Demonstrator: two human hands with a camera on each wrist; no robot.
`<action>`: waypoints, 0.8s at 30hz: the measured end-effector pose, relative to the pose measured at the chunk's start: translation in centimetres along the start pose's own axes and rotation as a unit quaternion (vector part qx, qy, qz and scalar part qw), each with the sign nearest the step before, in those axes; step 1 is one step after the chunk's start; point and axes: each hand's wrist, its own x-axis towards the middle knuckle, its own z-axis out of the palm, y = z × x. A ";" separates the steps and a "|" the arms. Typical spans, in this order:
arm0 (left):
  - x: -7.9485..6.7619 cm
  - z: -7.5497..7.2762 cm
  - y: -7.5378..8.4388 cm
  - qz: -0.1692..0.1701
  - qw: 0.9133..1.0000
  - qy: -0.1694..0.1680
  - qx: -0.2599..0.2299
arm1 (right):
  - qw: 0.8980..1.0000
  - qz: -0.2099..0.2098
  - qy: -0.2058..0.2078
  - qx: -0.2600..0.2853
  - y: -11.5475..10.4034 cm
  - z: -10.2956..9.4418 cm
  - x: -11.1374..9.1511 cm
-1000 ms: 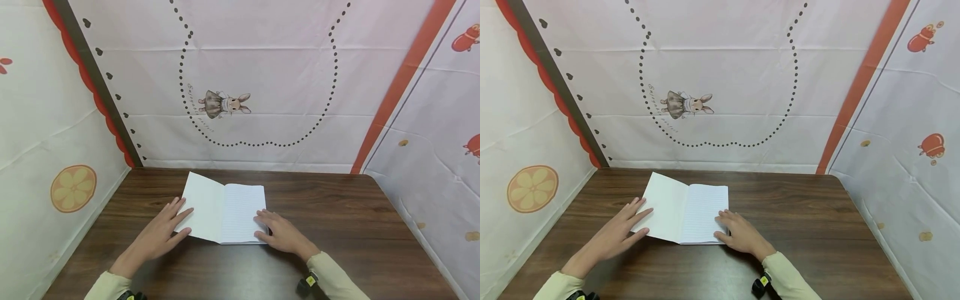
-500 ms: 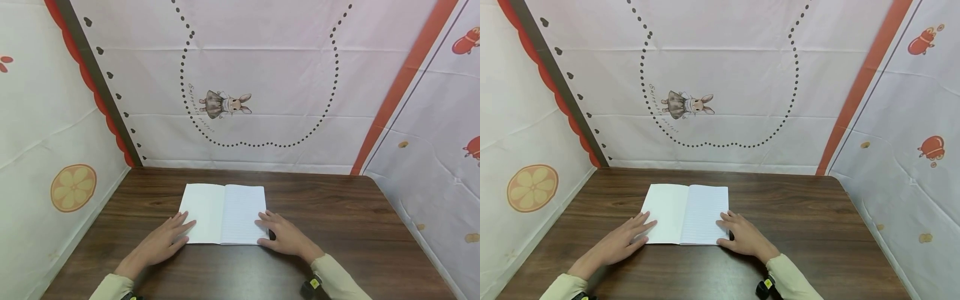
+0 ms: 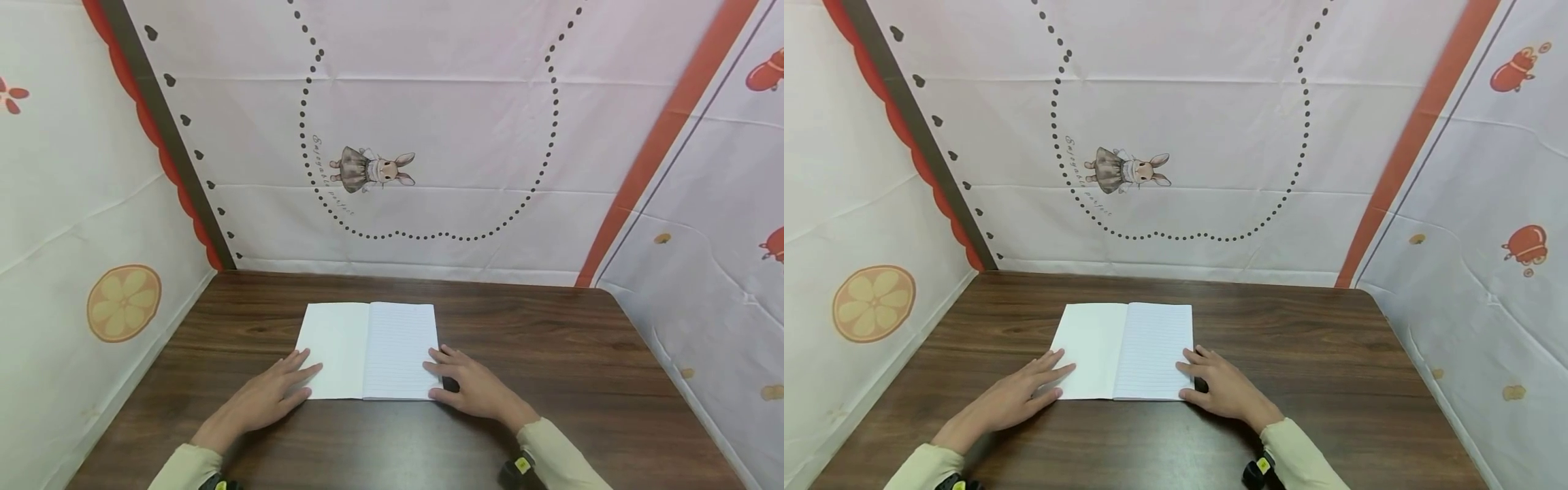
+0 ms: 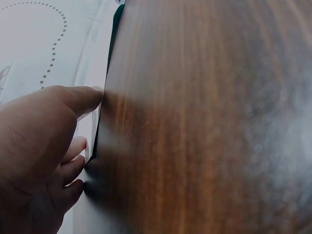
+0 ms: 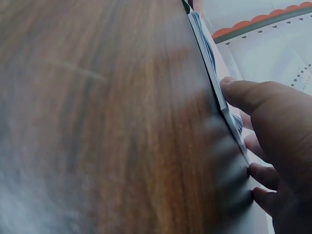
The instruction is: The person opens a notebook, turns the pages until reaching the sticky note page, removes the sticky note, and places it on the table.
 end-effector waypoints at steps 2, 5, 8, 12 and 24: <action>0.1 -0.1 0.0 -0.001 1.000 -0.002 -0.003 | 1.000 0.000 0.001 0.002 0.1 0.0 -0.1; 0.2 -0.1 0.0 0.002 1.000 -0.001 -0.004 | 1.000 0.002 0.003 0.001 0.2 -0.1 -0.4; 0.2 -0.2 0.0 0.000 1.000 -0.004 -0.006 | 1.000 -0.001 0.005 0.003 0.3 -0.2 -0.6; 0.1 -0.3 0.1 -0.010 1.000 -0.013 -0.019 | 1.000 -0.009 0.008 0.003 0.4 0.0 -0.5; 0.0 -0.3 0.2 -0.024 0.999 -0.016 -0.030 | 1.000 0.006 0.022 0.015 0.0 0.2 -0.1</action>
